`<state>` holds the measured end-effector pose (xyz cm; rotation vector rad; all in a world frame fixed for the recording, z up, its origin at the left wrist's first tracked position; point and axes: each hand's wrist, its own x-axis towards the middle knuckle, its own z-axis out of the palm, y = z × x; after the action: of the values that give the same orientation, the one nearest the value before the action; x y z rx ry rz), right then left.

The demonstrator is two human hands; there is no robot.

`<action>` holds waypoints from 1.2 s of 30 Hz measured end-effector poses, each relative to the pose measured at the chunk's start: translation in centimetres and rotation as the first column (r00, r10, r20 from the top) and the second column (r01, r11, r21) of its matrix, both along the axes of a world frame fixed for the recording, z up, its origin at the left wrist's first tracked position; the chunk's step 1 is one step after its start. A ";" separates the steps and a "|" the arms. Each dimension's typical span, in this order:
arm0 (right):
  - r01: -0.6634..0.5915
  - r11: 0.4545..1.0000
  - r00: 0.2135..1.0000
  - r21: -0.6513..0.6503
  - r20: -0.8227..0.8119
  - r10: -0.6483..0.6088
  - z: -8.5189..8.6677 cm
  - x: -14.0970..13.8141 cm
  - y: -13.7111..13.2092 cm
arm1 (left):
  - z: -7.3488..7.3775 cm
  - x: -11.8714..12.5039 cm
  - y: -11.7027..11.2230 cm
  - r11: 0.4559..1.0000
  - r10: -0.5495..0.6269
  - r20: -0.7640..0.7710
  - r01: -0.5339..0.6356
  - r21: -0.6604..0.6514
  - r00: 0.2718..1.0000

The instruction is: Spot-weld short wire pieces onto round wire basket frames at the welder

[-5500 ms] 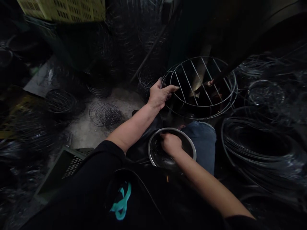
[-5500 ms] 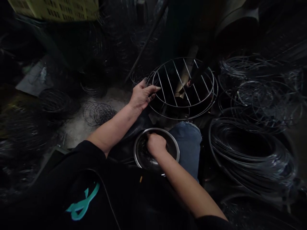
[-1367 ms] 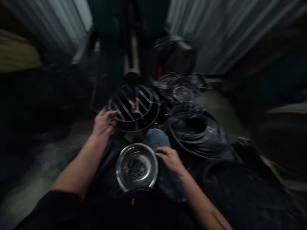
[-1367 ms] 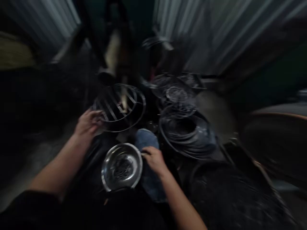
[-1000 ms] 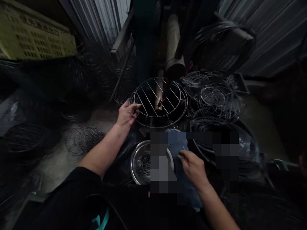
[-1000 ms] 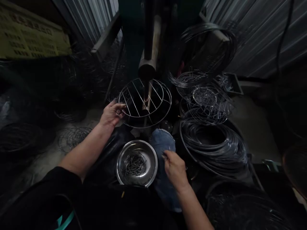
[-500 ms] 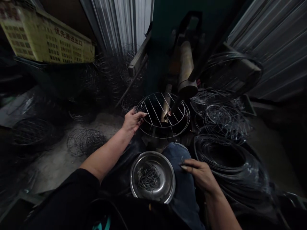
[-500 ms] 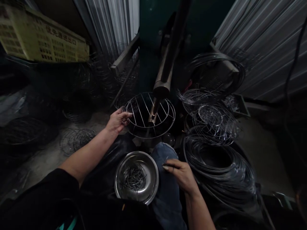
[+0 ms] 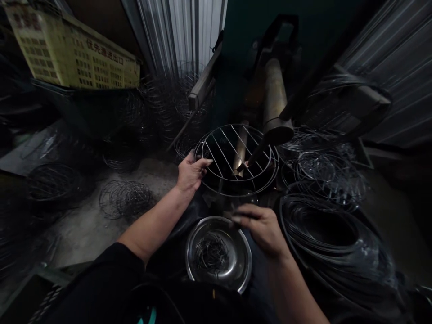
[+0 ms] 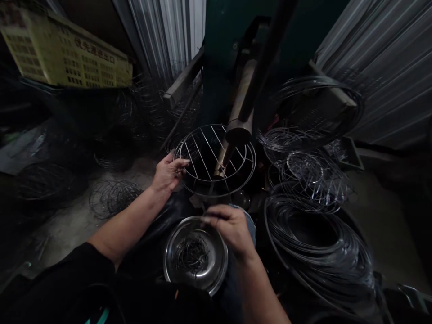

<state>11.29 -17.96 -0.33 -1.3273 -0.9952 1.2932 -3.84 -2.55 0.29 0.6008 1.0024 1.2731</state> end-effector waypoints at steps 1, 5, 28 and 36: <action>-0.144 0.989 0.988 -0.036 0.043 0.146 0.1 -0.1 -1.1 | 0.0 -0.1 0.1 1.000 -0.007 0.006 0.007 0.005 1.000; -0.416 0.890 0.858 -0.187 0.243 0.452 -1.0 -1.1 -4.7 | 0.0 -0.2 0.2 0.998 -0.049 -0.016 0.049 0.026 0.999; -0.232 0.884 0.972 -0.406 -0.131 0.195 -0.4 -1.5 -4.6 | -0.5 0.8 0.5 0.998 -0.042 -0.033 0.043 0.046 0.999; -0.259 0.877 0.965 -0.406 -0.080 0.248 -0.8 -0.9 -3.9 | -0.5 0.9 0.2 0.999 -0.049 -0.013 0.049 0.020 0.999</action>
<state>10.39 -21.84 -1.08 -1.5261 -0.9306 1.7930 -2.96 -2.39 -0.20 0.6463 0.9808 1.2388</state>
